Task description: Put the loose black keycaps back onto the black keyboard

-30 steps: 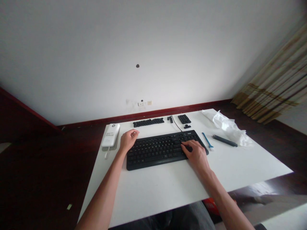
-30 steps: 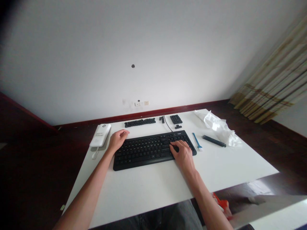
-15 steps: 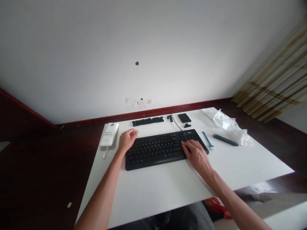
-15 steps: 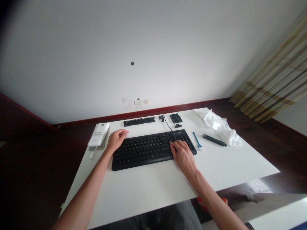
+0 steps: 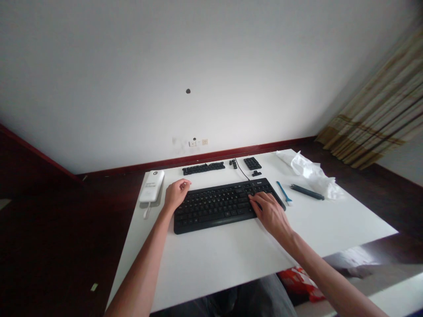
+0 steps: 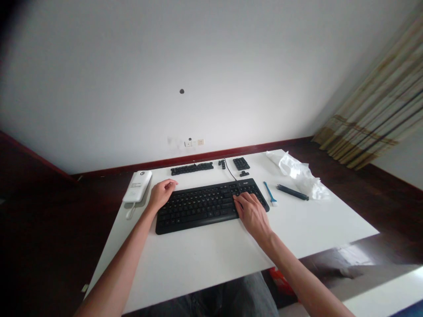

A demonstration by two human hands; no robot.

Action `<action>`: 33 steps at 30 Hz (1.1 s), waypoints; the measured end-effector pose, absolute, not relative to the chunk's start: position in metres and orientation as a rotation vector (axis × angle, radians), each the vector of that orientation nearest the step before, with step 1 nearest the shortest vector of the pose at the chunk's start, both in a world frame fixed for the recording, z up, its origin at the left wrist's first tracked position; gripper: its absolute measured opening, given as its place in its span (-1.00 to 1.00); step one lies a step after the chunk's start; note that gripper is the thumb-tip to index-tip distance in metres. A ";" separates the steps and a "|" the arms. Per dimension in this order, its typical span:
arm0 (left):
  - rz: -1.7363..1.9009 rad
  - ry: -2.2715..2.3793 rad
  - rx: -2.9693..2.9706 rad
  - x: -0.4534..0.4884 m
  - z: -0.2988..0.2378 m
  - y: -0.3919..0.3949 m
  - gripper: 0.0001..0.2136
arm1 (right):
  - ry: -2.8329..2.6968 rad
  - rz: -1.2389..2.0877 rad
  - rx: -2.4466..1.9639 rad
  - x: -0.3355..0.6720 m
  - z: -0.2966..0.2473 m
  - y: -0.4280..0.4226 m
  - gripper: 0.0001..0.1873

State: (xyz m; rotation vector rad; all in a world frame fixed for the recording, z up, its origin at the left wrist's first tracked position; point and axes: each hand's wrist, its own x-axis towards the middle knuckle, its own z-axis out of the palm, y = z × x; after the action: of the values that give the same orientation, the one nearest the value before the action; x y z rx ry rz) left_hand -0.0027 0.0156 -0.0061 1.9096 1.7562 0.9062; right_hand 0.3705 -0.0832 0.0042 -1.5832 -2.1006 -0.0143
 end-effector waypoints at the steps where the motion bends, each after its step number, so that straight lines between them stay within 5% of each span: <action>1: 0.903 1.758 1.914 -0.003 -0.006 0.015 -0.74 | -2.102 -0.026 -1.583 0.370 0.004 -0.083 -0.56; 10: 0.917 1.747 1.926 -0.003 -0.008 0.018 -0.77 | -1.998 -0.083 -1.505 0.366 -0.008 -0.088 -0.71; 16: 0.905 1.775 1.946 -0.003 -0.010 0.020 -0.76 | -1.937 -0.079 -1.504 0.368 -0.014 -0.088 -0.47; 21: 0.925 1.762 1.956 -0.003 -0.011 0.021 -0.76 | -2.014 -0.106 -1.525 0.366 -0.011 -0.090 -0.63; 33: 0.836 1.843 1.954 0.001 -0.001 0.016 -0.75 | -2.001 -0.127 -1.542 0.367 -0.011 -0.088 -0.61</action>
State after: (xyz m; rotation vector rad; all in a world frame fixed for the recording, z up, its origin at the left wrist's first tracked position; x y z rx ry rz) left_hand 0.0010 0.0163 -0.0012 1.9543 1.8426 0.8359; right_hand 0.3668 -0.0885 -0.0112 -1.5420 -2.0008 -0.1266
